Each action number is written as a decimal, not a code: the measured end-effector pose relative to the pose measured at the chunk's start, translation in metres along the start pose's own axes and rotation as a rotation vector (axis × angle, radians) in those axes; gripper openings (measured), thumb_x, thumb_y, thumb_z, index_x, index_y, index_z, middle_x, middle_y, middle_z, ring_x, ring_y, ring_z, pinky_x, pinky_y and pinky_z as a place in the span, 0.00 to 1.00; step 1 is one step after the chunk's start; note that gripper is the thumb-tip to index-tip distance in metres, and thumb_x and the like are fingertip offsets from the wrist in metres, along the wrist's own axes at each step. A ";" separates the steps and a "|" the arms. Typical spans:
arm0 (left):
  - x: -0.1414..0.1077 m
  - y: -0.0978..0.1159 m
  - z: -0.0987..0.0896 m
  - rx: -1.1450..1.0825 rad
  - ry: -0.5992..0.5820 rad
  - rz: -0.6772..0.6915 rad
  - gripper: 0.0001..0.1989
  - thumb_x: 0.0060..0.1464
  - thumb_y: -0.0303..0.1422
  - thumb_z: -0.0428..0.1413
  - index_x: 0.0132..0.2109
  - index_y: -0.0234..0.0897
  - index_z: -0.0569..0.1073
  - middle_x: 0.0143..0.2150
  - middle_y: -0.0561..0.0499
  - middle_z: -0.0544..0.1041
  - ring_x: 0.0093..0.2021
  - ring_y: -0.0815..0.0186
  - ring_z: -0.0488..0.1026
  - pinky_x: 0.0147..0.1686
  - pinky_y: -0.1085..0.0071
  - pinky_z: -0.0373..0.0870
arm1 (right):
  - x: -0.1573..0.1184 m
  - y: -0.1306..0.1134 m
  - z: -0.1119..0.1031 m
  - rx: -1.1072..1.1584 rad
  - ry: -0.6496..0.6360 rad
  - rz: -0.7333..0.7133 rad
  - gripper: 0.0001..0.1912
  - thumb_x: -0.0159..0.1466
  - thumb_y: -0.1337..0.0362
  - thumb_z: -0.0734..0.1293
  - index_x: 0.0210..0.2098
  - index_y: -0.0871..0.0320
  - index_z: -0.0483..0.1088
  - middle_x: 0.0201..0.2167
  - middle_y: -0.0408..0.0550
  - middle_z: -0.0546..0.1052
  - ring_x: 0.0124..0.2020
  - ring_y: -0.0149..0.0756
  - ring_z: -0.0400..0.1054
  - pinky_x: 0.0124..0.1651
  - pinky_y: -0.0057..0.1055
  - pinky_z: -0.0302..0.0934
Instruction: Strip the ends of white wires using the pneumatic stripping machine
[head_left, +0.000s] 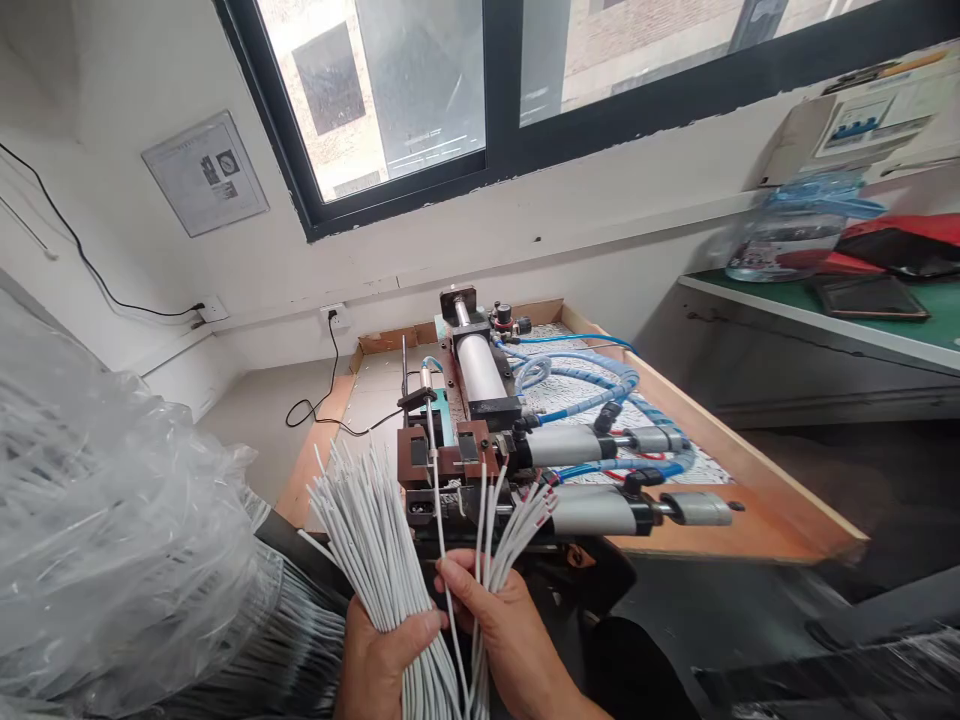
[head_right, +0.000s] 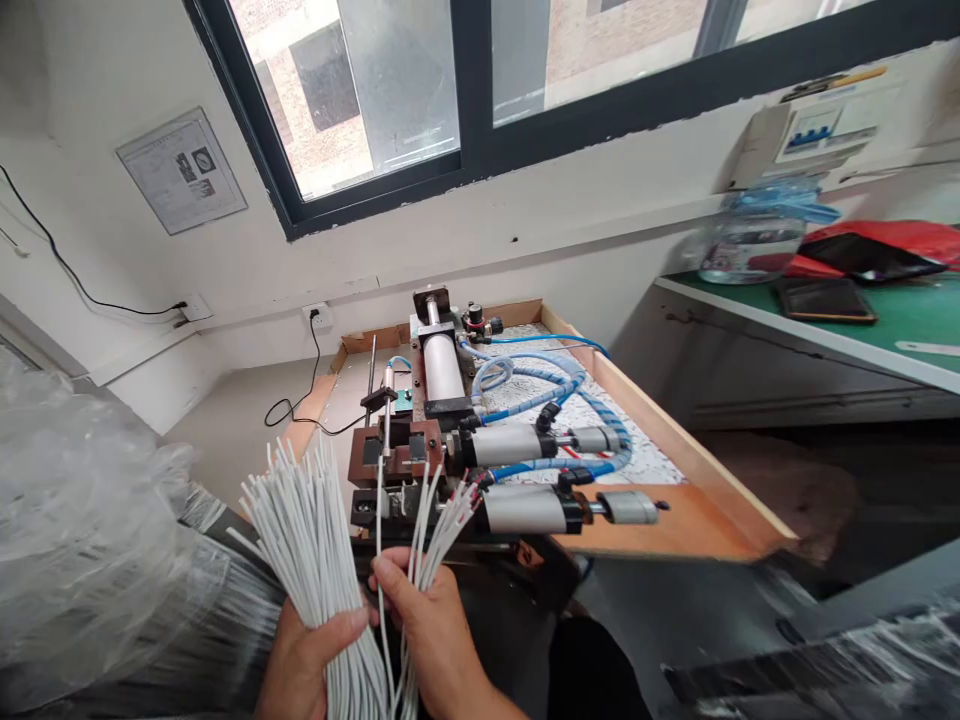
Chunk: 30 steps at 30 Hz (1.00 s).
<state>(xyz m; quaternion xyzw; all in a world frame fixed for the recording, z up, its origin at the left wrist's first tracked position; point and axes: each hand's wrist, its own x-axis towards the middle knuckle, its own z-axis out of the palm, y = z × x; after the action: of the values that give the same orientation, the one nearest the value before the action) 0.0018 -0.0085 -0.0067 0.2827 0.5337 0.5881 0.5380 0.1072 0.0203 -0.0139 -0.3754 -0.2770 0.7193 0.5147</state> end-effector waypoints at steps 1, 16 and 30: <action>0.000 0.000 0.000 0.000 0.018 -0.014 0.13 0.30 0.26 0.60 0.30 0.33 0.74 0.24 0.48 0.78 0.27 0.59 0.73 0.32 0.63 0.67 | 0.000 0.000 0.000 0.001 0.006 -0.003 0.14 0.49 0.55 0.68 0.21 0.61 0.67 0.16 0.40 0.65 0.17 0.25 0.56 0.22 0.24 0.48; 0.002 0.002 0.001 0.069 0.007 0.046 0.20 0.28 0.28 0.61 0.36 0.33 0.74 0.29 0.47 0.78 0.30 0.56 0.73 0.32 0.62 0.67 | 0.010 -0.004 0.001 0.106 -0.117 0.172 0.15 0.44 0.56 0.71 0.21 0.62 0.68 0.13 0.37 0.62 0.16 0.24 0.51 0.20 0.23 0.44; 0.000 -0.011 -0.011 0.102 0.092 -0.020 0.12 0.29 0.31 0.62 0.28 0.35 0.72 0.22 0.49 0.76 0.26 0.56 0.73 0.30 0.62 0.67 | -0.009 0.000 -0.007 -0.024 0.052 0.065 0.16 0.44 0.55 0.71 0.16 0.62 0.66 0.12 0.39 0.63 0.14 0.24 0.51 0.19 0.24 0.41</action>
<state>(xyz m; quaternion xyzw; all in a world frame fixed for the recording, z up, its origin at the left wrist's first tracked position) -0.0049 -0.0135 -0.0201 0.2772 0.5899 0.5670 0.5037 0.1148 0.0118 -0.0162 -0.4090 -0.2597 0.7224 0.4934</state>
